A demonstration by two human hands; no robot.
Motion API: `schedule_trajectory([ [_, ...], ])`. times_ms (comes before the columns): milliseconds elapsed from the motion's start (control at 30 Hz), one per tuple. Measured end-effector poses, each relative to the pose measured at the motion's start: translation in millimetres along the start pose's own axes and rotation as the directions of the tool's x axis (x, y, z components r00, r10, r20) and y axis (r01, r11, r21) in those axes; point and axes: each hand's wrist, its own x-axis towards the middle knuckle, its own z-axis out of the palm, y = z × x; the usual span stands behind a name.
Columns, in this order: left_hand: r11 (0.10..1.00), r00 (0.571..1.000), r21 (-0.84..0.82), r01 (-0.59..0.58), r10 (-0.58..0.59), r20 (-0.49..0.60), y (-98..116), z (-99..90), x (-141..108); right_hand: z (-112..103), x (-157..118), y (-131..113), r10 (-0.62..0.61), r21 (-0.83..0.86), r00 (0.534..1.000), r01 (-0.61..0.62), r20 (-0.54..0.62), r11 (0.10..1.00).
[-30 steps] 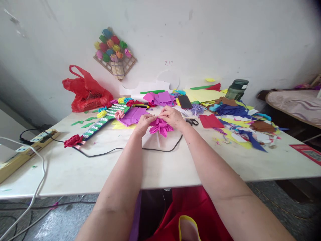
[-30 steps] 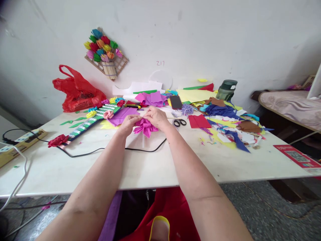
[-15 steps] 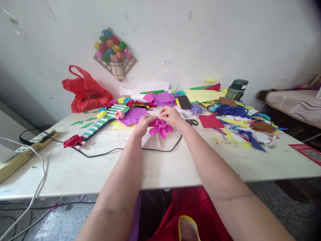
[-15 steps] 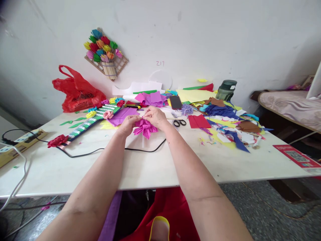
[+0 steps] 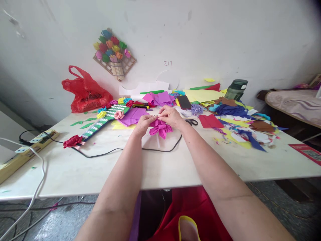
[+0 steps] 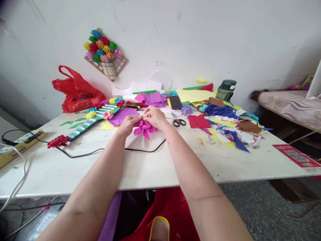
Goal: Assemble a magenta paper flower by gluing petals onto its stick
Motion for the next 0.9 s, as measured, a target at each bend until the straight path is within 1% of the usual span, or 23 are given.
schedule_trajectory([
  [133,0.999,1.0,0.037,-0.023,0.022,0.021,3,1.4,-1,1,0,1,0.017,-0.024,1.0,-0.016,0.007,1.0],
  [233,0.998,0.999,0.059,-0.026,0.025,0.021,5,2.6,-2,2,0,2,0.026,-0.008,1.0,-0.026,0.009,1.0],
  [500,0.997,1.0,0.075,-0.027,0.026,0.014,8,3.6,-4,-6,-2,0,-0.022,0.071,0.999,0.02,0.026,0.997],
  [667,0.998,1.0,0.067,-0.005,0.003,0.021,7,3.3,-4,-7,0,4,-0.017,0.041,0.999,0.016,0.029,0.999],
  [900,0.998,0.999,0.061,0.021,-0.023,0.036,5,1.2,-3,-10,-1,8,-0.037,-0.061,0.994,0.043,0.099,0.997],
])
